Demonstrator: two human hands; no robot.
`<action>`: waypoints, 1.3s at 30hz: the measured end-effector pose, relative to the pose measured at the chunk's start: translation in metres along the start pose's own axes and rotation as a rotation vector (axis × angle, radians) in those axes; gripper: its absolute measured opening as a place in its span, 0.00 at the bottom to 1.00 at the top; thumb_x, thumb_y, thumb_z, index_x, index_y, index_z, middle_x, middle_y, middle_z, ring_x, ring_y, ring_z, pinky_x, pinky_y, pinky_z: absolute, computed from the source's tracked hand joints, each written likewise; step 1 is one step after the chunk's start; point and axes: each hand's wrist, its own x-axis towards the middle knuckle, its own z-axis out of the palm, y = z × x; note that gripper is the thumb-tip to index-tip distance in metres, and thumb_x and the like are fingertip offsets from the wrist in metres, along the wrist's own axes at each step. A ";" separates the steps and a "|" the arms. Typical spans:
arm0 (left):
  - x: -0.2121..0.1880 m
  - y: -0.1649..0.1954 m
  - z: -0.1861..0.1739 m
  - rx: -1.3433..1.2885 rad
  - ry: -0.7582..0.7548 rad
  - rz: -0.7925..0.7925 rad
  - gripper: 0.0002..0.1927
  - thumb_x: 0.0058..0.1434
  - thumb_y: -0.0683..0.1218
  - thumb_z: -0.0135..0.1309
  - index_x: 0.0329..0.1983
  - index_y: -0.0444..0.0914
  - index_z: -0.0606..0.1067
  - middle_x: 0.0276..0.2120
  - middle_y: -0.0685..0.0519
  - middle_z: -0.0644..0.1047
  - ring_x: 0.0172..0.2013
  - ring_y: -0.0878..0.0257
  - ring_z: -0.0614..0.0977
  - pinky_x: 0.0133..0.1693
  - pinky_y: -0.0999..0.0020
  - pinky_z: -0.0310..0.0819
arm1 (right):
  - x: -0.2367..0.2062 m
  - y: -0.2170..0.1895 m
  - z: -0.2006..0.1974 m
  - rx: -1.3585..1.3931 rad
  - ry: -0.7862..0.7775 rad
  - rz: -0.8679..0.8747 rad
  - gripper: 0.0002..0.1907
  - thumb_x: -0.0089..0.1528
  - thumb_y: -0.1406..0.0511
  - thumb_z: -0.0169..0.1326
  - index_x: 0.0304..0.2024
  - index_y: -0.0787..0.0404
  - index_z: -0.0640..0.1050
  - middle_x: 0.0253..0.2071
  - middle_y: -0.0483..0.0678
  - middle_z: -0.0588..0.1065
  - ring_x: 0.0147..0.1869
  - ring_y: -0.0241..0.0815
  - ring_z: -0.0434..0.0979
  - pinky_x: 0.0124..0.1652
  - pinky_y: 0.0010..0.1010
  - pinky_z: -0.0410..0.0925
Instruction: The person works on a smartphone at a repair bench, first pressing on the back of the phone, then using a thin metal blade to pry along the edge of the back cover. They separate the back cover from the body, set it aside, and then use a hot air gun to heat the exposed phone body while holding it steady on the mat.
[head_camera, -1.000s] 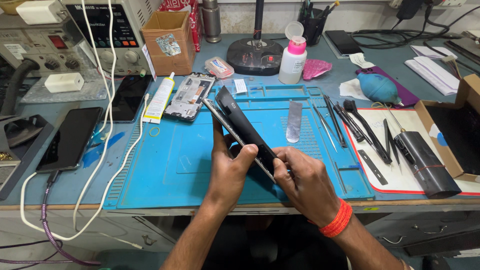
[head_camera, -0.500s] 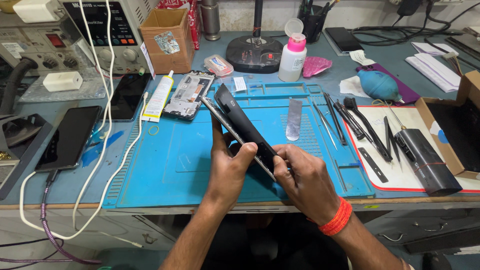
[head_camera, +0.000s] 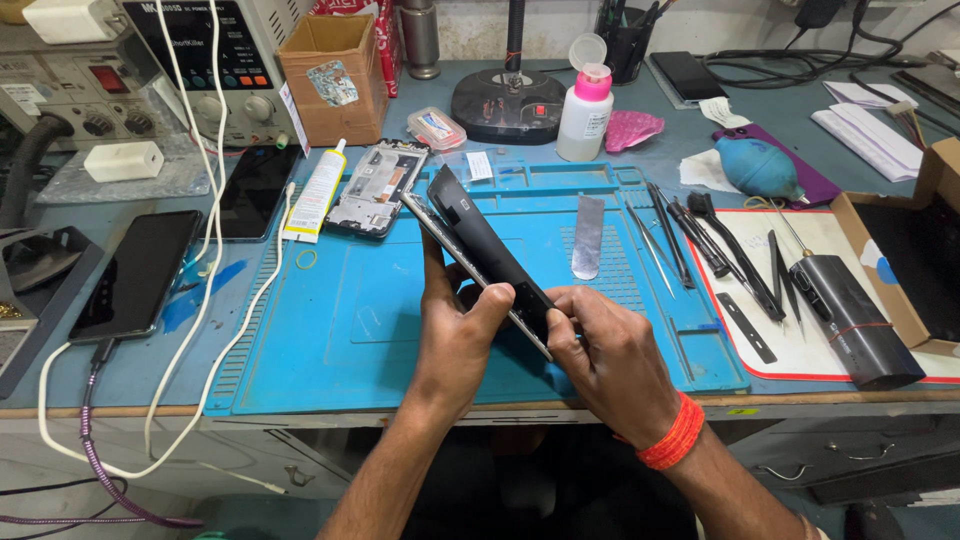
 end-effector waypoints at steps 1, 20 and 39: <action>0.000 0.000 0.000 -0.001 0.001 -0.003 0.50 0.59 0.43 0.55 0.80 0.41 0.40 0.47 0.47 0.71 0.45 0.63 0.78 0.48 0.65 0.80 | 0.000 0.000 0.000 0.000 0.001 -0.003 0.09 0.66 0.67 0.50 0.43 0.66 0.78 0.28 0.47 0.78 0.23 0.35 0.76 0.26 0.29 0.70; 0.001 0.000 0.001 0.007 0.007 0.007 0.50 0.59 0.42 0.54 0.80 0.42 0.40 0.46 0.47 0.71 0.44 0.63 0.77 0.46 0.66 0.80 | 0.000 0.001 0.001 -0.001 0.013 0.007 0.08 0.66 0.67 0.51 0.43 0.66 0.78 0.27 0.47 0.77 0.23 0.35 0.75 0.25 0.29 0.68; 0.000 0.003 0.001 -0.003 0.001 -0.002 0.50 0.59 0.42 0.54 0.80 0.41 0.40 0.46 0.46 0.71 0.44 0.63 0.78 0.46 0.65 0.81 | 0.001 0.000 0.001 -0.016 0.017 0.028 0.09 0.66 0.66 0.51 0.41 0.66 0.78 0.24 0.48 0.75 0.22 0.37 0.74 0.25 0.31 0.67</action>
